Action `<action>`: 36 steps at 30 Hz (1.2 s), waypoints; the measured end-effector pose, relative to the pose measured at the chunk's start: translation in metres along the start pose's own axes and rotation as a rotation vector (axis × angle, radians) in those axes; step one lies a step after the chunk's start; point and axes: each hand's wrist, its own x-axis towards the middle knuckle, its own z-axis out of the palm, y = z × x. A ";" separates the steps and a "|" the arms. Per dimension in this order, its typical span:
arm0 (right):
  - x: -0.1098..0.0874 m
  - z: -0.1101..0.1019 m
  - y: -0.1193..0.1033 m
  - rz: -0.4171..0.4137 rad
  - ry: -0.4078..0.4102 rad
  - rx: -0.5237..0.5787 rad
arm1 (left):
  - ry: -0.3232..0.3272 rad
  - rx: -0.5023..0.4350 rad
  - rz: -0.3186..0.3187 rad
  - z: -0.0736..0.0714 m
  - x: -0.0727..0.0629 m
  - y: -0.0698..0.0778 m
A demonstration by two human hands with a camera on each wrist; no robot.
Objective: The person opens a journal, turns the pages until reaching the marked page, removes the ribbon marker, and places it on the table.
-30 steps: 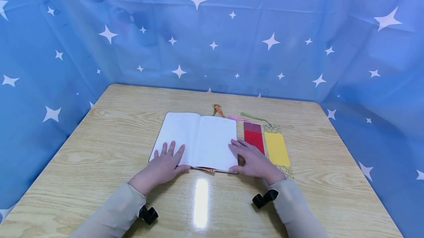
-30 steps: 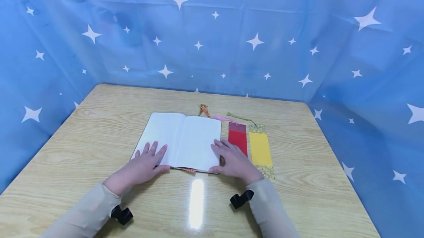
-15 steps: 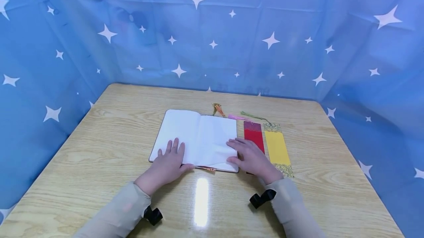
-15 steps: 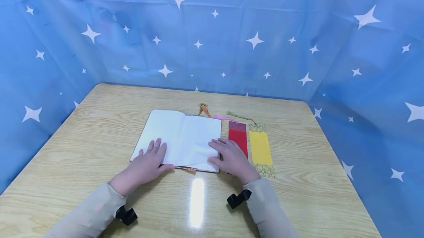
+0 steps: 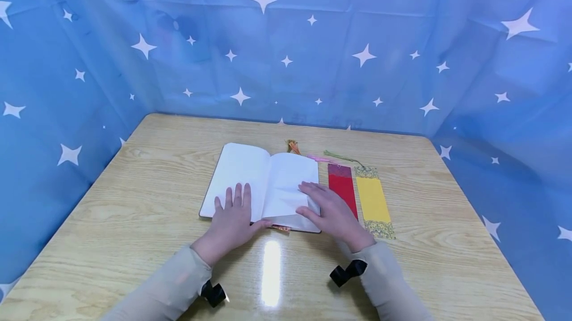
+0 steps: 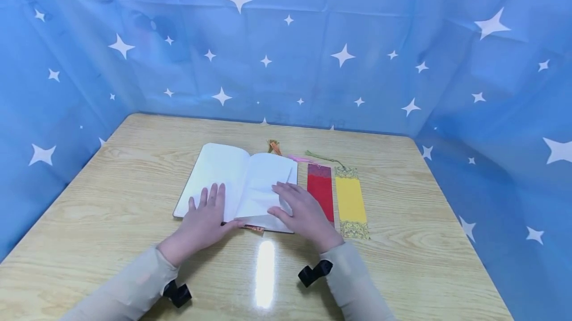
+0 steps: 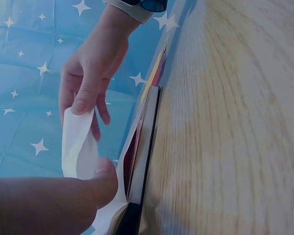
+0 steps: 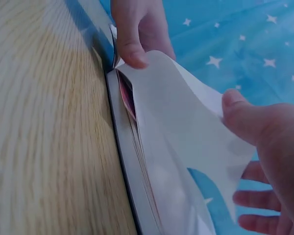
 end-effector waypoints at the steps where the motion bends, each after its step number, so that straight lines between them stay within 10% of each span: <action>1: 0.000 0.000 -0.001 -0.004 0.008 -0.008 | 0.020 0.003 0.008 -0.001 -0.001 0.000; 10: 0.003 -0.001 -0.006 -0.046 0.040 -0.036 | 0.167 -0.060 0.082 -0.002 -0.003 -0.003; 26: -0.001 0.003 -0.007 -0.058 0.009 -0.012 | 0.664 0.002 0.598 -0.001 -0.002 -0.014; 36: -0.007 0.000 -0.002 -0.011 -0.009 -0.046 | 0.829 0.180 0.518 -0.004 0.001 -0.022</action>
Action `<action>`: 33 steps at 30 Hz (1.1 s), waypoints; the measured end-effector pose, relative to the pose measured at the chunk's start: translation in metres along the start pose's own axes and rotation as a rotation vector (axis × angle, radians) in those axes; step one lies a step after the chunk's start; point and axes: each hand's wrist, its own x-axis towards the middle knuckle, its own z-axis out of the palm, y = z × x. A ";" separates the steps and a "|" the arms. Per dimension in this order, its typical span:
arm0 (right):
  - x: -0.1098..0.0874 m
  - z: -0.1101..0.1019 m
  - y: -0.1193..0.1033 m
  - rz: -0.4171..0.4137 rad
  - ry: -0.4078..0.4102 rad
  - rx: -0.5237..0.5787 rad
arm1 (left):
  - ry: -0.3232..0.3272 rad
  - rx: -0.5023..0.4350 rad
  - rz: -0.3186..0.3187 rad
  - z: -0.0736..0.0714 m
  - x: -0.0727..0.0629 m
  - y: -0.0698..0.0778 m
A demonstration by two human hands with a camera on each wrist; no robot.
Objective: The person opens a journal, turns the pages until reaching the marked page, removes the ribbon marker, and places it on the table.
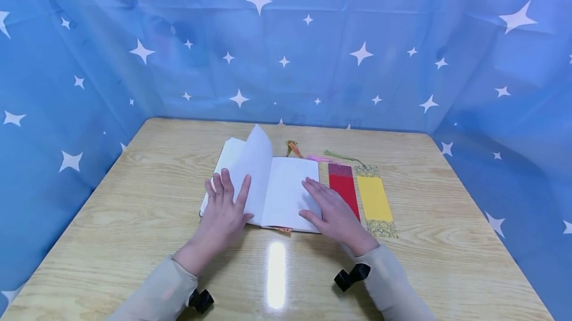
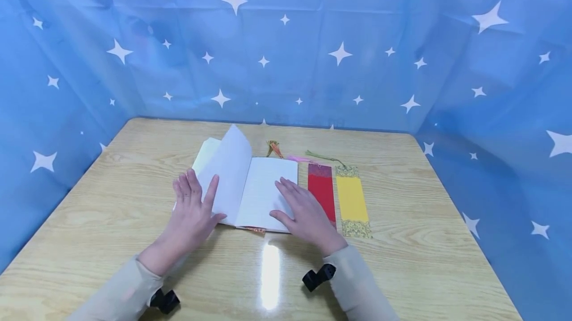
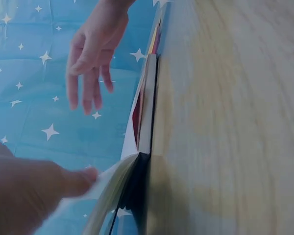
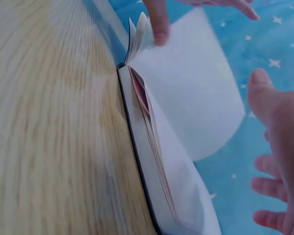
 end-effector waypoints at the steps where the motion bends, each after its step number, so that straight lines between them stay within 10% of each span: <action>1: -0.001 0.000 0.001 0.006 -0.004 0.001 | -0.021 0.027 -0.008 -0.001 -0.001 -0.001; 12: -0.007 0.002 0.006 0.058 -0.074 0.003 | -0.580 -0.172 -0.164 -0.009 -0.011 -0.003; 33: -0.017 -0.001 0.022 0.116 -0.302 -0.009 | -0.803 -0.393 -0.315 0.001 -0.023 -0.008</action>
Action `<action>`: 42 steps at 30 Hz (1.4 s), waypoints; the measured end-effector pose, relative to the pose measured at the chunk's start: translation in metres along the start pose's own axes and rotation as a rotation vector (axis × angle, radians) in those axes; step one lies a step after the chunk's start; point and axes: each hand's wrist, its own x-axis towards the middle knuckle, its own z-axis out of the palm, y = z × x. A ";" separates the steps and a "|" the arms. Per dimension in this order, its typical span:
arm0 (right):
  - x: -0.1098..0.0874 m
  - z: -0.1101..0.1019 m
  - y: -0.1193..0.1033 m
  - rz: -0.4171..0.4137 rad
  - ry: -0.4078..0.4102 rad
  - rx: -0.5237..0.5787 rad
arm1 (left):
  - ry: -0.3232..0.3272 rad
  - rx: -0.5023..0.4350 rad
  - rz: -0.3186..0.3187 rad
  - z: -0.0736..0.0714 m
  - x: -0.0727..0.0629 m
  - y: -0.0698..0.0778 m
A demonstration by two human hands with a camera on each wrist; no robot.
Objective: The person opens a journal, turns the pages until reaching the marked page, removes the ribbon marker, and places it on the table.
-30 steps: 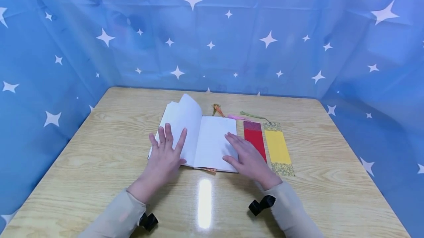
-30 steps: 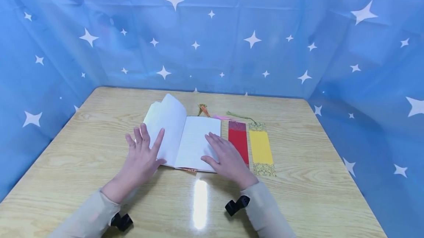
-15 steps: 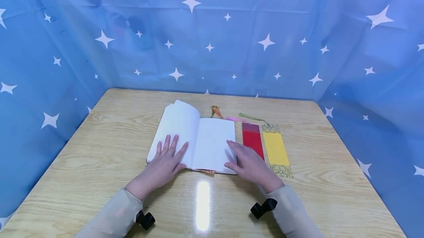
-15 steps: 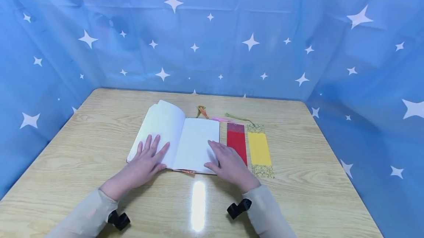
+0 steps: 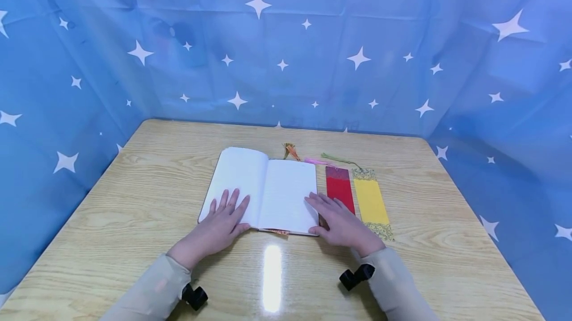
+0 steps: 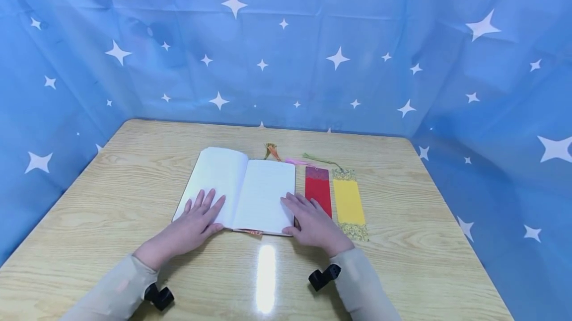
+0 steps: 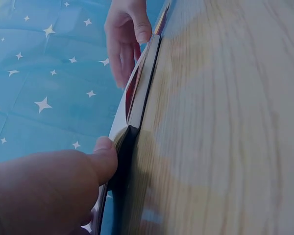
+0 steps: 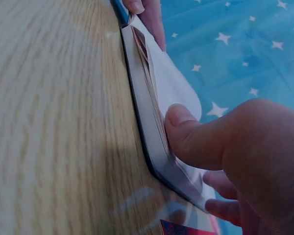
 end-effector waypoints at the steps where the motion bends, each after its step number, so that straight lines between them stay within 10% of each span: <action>1: 0.000 0.000 0.000 -0.003 -0.006 0.000 | -0.004 -0.006 -0.003 0.000 0.000 0.000; 16: 0.005 0.005 0.000 -0.002 0.004 0.020 | -0.031 -0.059 -0.068 -0.002 0.001 0.006; 42: 0.014 -0.005 -0.016 -0.111 0.260 -0.072 | 0.056 0.083 -0.142 -0.002 0.017 0.032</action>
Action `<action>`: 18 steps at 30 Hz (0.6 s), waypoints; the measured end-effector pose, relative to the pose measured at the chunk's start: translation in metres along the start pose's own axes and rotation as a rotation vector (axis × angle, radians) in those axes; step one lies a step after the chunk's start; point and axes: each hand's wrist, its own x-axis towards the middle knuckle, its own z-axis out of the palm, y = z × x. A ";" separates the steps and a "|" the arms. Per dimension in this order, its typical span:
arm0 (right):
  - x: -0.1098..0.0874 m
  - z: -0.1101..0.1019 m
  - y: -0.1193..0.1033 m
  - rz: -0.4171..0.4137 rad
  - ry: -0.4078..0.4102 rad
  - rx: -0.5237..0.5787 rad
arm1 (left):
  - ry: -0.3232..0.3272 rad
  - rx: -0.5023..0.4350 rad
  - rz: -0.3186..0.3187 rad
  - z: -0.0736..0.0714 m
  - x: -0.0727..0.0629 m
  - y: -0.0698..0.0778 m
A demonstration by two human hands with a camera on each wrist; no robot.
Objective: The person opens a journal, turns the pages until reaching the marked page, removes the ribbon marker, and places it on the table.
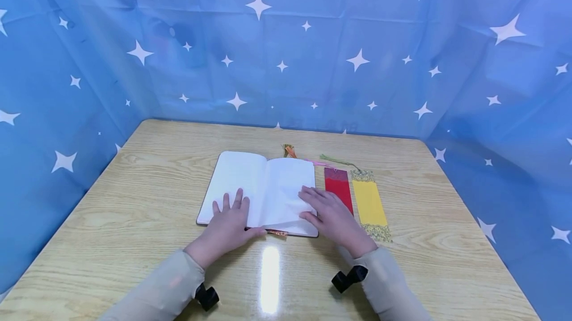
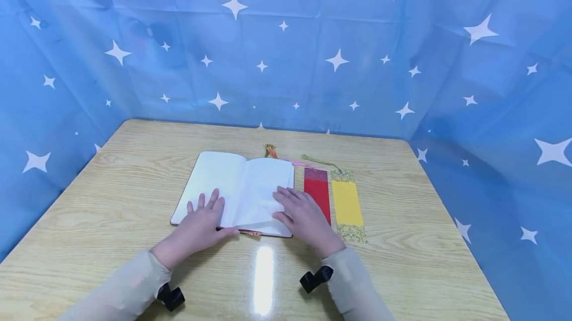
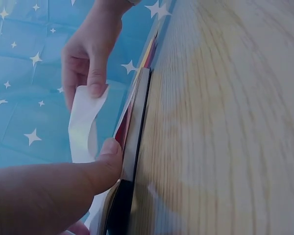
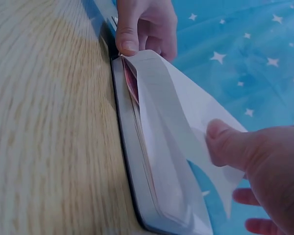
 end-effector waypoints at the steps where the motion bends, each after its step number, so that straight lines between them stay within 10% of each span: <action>1: 0.001 0.000 -0.001 -0.003 0.006 -0.004 | 0.003 0.006 -0.005 0.000 0.000 0.001; 18: 0.006 -0.004 -0.009 -0.082 0.098 -0.038 | 0.214 0.045 0.081 0.001 -0.001 0.005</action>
